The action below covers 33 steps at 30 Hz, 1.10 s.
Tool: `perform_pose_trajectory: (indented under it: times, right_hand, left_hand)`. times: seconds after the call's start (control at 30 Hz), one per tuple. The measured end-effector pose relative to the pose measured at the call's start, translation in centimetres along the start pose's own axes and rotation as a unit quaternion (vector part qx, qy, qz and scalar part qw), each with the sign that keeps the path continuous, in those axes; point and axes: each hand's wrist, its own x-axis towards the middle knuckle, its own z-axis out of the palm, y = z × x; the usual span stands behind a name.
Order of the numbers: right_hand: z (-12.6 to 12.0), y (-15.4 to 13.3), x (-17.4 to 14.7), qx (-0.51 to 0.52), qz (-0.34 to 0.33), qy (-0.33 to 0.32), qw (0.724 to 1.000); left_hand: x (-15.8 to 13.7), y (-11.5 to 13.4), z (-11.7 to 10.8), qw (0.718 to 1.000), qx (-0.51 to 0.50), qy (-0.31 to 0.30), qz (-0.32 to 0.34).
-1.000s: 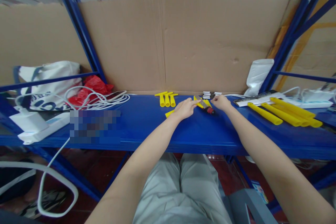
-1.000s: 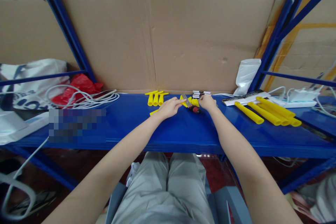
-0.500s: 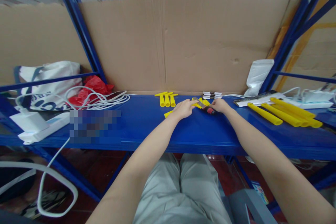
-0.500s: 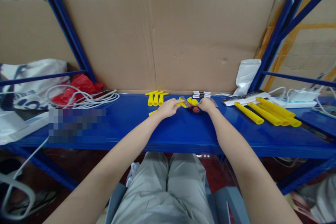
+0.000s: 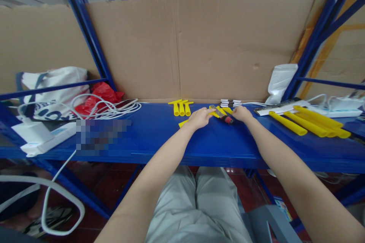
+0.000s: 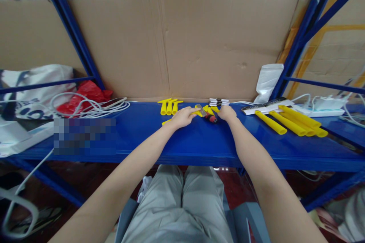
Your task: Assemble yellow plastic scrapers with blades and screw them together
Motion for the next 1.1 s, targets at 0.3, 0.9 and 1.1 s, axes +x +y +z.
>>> perform_pose_trajectory:
  times: [0.3, 0.9, 1.1]
  right_hand:
    - [-1.6, 0.7, 0.0, 0.17, 0.056, 0.171, 0.969]
    - [-2.9, -1.6, -1.1, 0.691, 0.085, -0.097, 0.711]
    - [-3.3, -2.5, -1.9, 0.724, 0.065, -0.109, 0.678]
  left_hand:
    - [-0.3, 0.4, -0.3, 1.0, -0.008, 0.006, -0.003]
    - [0.0, 0.2, -0.1, 1.0, -0.005, 0.003, 0.001]
    - [0.0, 0.1, 0.0, 1.0, -0.003, 0.0, 0.001]
